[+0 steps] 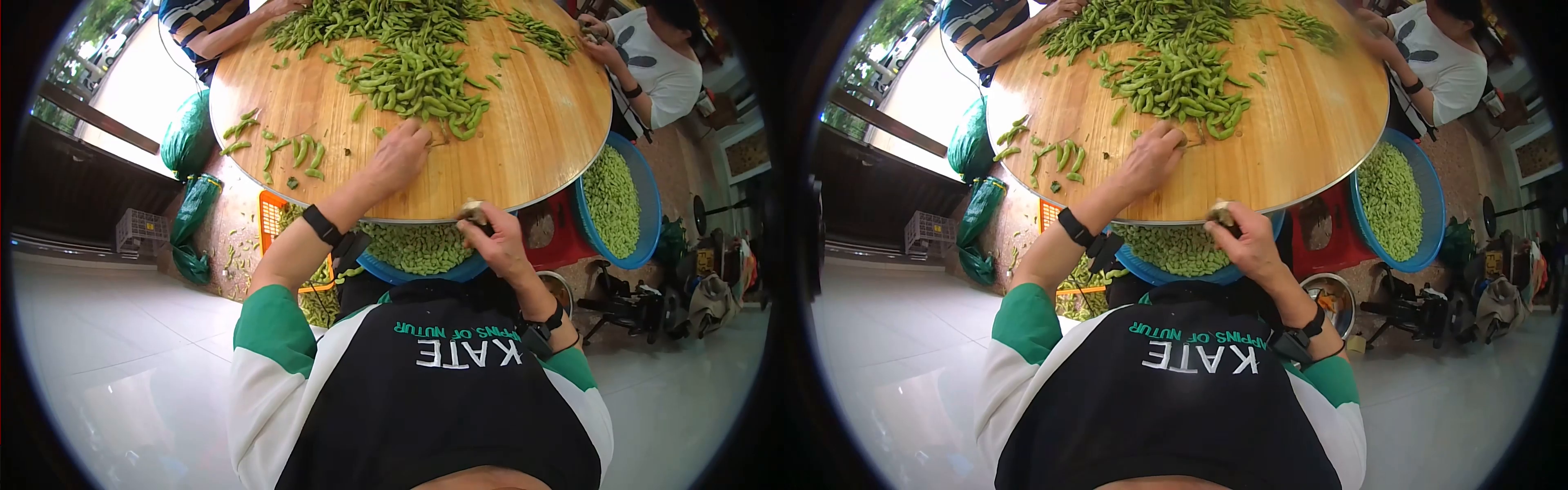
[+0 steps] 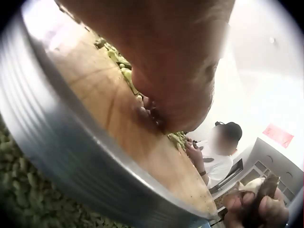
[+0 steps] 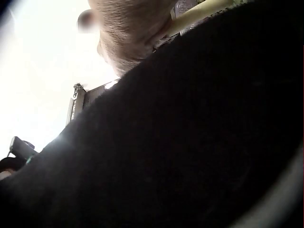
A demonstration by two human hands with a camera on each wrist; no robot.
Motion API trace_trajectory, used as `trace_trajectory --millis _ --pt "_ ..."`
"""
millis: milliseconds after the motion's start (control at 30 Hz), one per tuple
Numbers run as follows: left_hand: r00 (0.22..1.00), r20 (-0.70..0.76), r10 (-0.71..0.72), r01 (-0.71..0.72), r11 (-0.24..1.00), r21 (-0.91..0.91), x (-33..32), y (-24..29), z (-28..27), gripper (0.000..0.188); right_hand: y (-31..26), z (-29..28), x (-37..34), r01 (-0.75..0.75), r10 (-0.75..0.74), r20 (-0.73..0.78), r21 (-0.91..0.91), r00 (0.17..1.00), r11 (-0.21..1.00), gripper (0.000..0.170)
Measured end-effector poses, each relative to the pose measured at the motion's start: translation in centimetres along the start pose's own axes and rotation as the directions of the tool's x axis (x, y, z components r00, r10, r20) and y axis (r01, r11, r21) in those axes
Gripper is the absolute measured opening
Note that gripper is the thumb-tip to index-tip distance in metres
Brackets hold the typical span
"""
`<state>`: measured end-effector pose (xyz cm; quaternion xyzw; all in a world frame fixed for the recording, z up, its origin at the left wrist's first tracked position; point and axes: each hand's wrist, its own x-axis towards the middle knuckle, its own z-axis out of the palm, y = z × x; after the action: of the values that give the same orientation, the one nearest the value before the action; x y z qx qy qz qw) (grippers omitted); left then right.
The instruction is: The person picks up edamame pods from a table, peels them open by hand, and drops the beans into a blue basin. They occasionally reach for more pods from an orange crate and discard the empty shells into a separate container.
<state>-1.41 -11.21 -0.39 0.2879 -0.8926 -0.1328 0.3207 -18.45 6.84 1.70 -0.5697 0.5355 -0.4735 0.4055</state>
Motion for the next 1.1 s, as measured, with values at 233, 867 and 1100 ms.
trace_trajectory --millis 233,867,1100 --pt "0.950 0.313 0.007 0.157 0.855 -0.494 -2.9 8.1 -2.4 0.009 -0.1 -1.9 0.5 -0.146 0.206 -0.190 0.286 0.960 0.947 0.008" --pt "0.987 -0.063 -0.145 0.154 0.778 0.609 -3.0 -8.2 -6.2 0.013 1.2 -0.8 0.2 -0.141 0.171 -0.136 0.205 0.976 0.969 0.006" --pt "0.877 -0.263 -0.402 0.426 0.399 0.812 -12.5 -10.7 -11.7 0.020 0.9 -1.0 0.7 -0.143 0.177 -0.131 0.236 0.975 0.961 0.007"
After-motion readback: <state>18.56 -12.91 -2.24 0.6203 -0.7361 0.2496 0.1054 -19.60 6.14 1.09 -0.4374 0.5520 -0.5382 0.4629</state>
